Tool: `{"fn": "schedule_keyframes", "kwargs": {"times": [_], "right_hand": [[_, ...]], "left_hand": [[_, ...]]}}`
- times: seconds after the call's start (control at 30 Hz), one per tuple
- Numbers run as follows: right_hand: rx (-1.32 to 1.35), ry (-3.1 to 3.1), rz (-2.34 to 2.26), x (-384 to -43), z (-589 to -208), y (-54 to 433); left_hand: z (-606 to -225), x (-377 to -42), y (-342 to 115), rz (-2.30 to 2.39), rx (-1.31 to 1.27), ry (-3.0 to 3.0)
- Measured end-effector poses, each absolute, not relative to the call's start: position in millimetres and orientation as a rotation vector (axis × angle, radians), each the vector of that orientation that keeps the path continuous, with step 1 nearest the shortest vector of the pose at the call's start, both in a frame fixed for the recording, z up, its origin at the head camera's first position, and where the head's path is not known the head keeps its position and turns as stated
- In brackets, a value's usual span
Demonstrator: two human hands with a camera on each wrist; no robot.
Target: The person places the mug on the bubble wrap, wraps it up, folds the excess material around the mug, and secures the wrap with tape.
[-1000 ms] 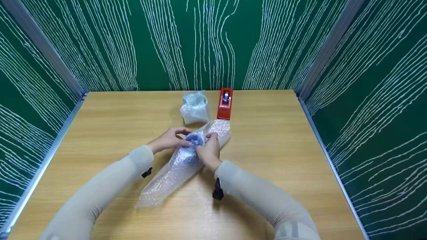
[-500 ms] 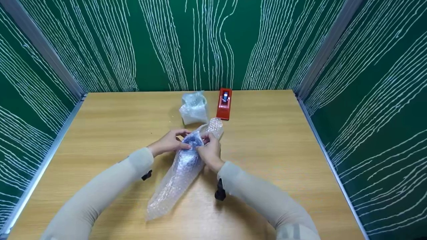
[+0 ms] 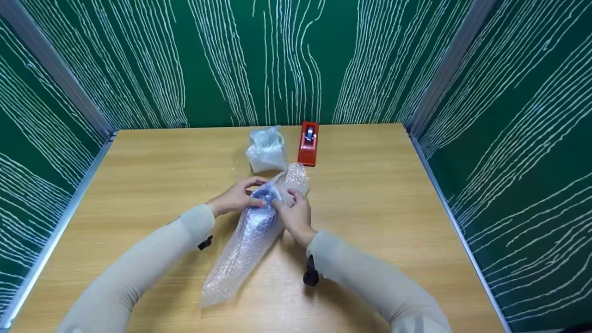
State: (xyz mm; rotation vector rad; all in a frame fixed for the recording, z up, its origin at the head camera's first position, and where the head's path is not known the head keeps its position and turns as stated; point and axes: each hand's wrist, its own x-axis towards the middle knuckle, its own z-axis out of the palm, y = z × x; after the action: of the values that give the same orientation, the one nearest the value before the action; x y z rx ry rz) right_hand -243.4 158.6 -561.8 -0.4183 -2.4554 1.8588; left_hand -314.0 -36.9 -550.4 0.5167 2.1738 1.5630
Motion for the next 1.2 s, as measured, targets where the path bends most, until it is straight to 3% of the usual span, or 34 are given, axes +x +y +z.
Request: {"fn": "schedule_keyframes", "kwargs": {"times": [0.47,0.7,1.2], "right_hand": [[-0.572,-2.558,1.905,-235.0,-559.3,160.5],[-0.500,-2.366,2.111,-236.3,-559.7,152.7],[-0.301,-2.298,2.110,-238.4,-565.7,146.9]], "left_hand": [[-545.3,-324.2,-35.5,1.481,0.507,2.122],[-548.0,-328.2,-35.1,1.419,0.514,2.098],[-554.5,-334.1,-35.1,1.481,0.527,2.040]]}}
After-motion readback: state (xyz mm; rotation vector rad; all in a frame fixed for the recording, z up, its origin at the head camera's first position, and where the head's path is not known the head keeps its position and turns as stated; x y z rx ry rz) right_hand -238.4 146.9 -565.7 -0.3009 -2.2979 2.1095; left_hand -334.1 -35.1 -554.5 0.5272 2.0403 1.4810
